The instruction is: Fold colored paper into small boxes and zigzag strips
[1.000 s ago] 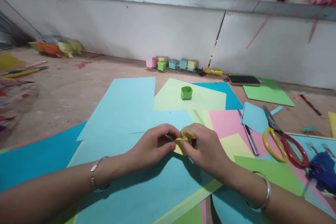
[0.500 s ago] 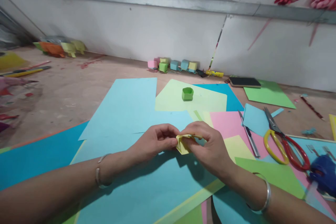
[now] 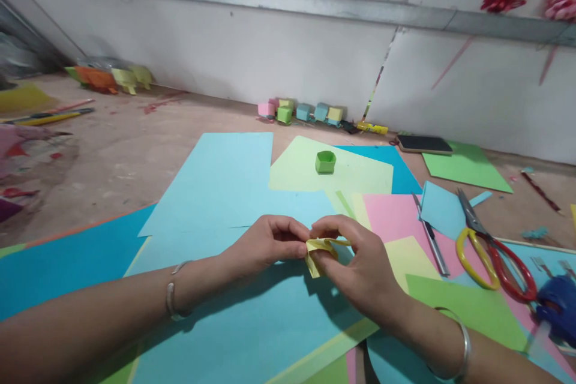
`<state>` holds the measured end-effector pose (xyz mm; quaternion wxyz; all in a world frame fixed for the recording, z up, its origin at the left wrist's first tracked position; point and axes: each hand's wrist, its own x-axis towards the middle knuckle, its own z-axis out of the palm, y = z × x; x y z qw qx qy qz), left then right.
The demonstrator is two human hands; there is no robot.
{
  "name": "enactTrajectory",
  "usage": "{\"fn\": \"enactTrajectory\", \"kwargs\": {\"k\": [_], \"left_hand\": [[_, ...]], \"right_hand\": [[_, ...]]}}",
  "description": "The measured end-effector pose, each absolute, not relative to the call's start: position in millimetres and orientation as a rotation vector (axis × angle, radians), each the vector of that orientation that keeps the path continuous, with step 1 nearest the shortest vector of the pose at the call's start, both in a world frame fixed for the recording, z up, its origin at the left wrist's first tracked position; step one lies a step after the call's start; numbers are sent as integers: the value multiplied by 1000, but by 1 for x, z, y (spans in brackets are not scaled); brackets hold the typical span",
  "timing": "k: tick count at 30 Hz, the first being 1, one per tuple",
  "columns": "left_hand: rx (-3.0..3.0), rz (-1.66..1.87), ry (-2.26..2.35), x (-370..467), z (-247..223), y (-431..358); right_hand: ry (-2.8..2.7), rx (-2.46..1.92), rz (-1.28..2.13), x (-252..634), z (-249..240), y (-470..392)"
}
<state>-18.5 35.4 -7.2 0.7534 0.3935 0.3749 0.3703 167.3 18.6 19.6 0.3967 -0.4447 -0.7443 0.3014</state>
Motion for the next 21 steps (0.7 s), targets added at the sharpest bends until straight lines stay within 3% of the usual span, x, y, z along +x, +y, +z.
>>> {"fn": "enactTrajectory", "kwargs": {"k": [6, 14, 21], "left_hand": [[870, 819, 854, -19, -4, 35], [1248, 969, 853, -21, -1, 38], [1453, 1090, 864, -22, 1, 37]], "right_hand": [[-1886, -974, 727, 170, 23, 20], [-1795, -1072, 880, 172, 31, 22], [-1673, -1211, 801, 168, 20, 22]]}}
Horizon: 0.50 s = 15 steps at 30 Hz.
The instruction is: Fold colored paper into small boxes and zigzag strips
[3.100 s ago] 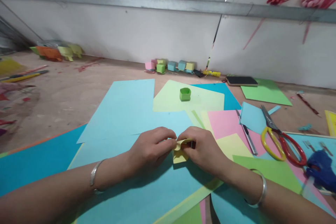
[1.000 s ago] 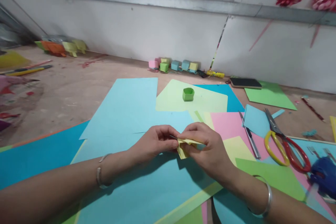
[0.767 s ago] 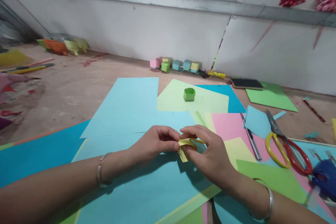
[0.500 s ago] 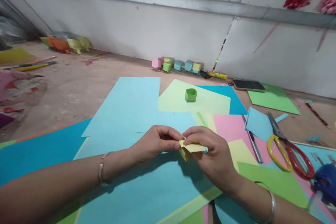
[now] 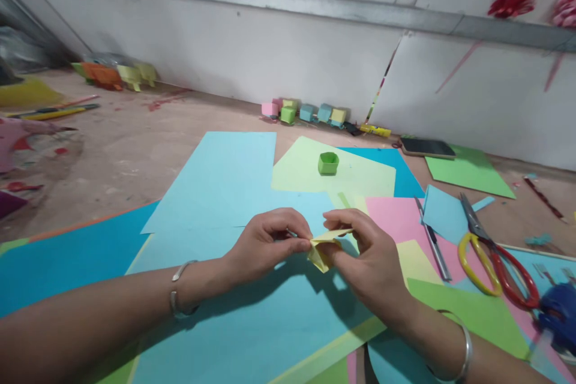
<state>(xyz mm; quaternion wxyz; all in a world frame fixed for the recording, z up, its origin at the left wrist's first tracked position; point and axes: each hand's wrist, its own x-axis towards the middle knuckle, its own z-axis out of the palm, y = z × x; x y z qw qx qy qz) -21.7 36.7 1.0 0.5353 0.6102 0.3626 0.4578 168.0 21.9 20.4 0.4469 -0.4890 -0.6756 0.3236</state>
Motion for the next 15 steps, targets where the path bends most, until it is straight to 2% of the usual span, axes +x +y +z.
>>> {"fn": "enactTrajectory", "kwargs": {"k": [8, 15], "left_hand": [[1122, 976, 931, -21, -1, 40], [734, 828, 700, -17, -4, 36]], "right_hand": [[-1802, -1095, 778, 171, 19, 25], [-1850, -1129, 621, 169, 19, 23]]}}
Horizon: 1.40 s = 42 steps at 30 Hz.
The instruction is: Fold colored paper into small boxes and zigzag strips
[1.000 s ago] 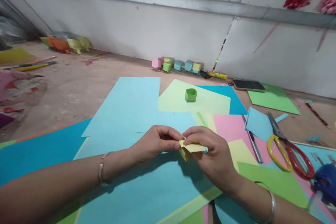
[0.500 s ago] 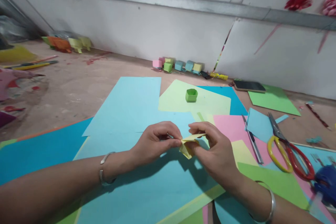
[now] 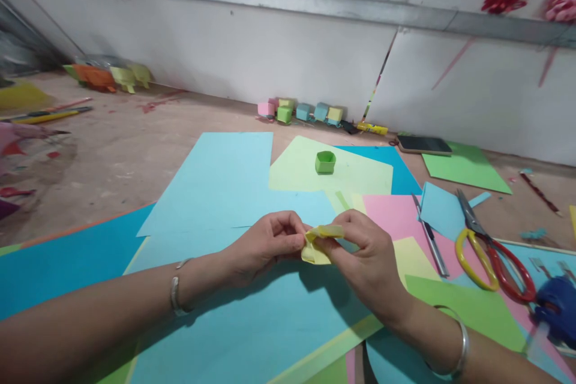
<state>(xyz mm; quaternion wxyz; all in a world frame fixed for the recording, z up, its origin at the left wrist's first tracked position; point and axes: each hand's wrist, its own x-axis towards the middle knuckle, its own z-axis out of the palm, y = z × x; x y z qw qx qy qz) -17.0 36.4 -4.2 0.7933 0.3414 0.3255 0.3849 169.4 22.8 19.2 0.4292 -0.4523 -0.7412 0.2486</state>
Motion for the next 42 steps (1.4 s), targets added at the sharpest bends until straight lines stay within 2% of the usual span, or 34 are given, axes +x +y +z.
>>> {"fn": "enactTrajectory", "kwargs": {"k": [7, 20, 24, 32, 42], "left_hand": [[654, 839, 702, -19, -7, 39], [602, 861, 665, -20, -8, 40], [586, 855, 676, -20, -9, 42], [650, 829, 734, -18, -6, 40], [705, 847, 756, -14, -8, 37]], "right_hand": [[-1835, -1325, 588, 168, 26, 19], [-1919, -1360, 532, 167, 27, 22], [-1962, -1266, 455, 168, 25, 22], [-2193, -1126, 42, 173, 20, 19], [-2135, -1098, 64, 172, 16, 19]]}}
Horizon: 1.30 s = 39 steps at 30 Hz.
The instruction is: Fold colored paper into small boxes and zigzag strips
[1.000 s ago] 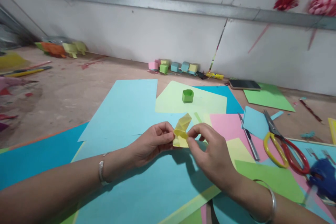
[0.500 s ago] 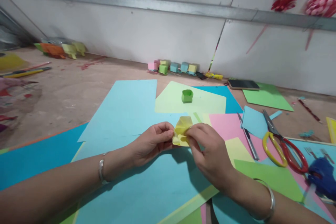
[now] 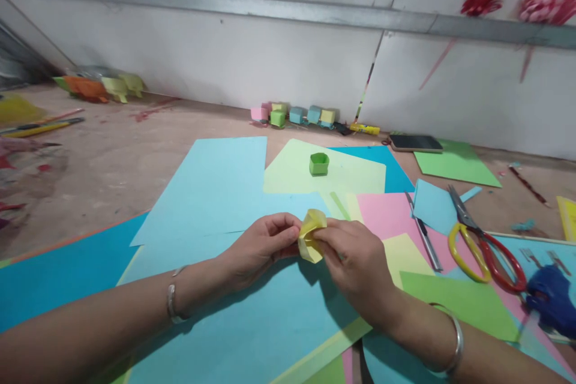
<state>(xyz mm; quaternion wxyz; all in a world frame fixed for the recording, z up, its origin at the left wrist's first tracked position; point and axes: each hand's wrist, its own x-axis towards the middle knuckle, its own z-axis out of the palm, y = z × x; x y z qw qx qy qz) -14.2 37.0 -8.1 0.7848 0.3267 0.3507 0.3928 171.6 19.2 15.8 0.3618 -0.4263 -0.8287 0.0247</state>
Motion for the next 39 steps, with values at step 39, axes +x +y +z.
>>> {"fn": "enactTrajectory", "kwargs": {"k": [39], "left_hand": [[1202, 951, 1053, -17, 13, 38]], "right_hand": [[-2092, -1152, 506, 171, 20, 27]]}}
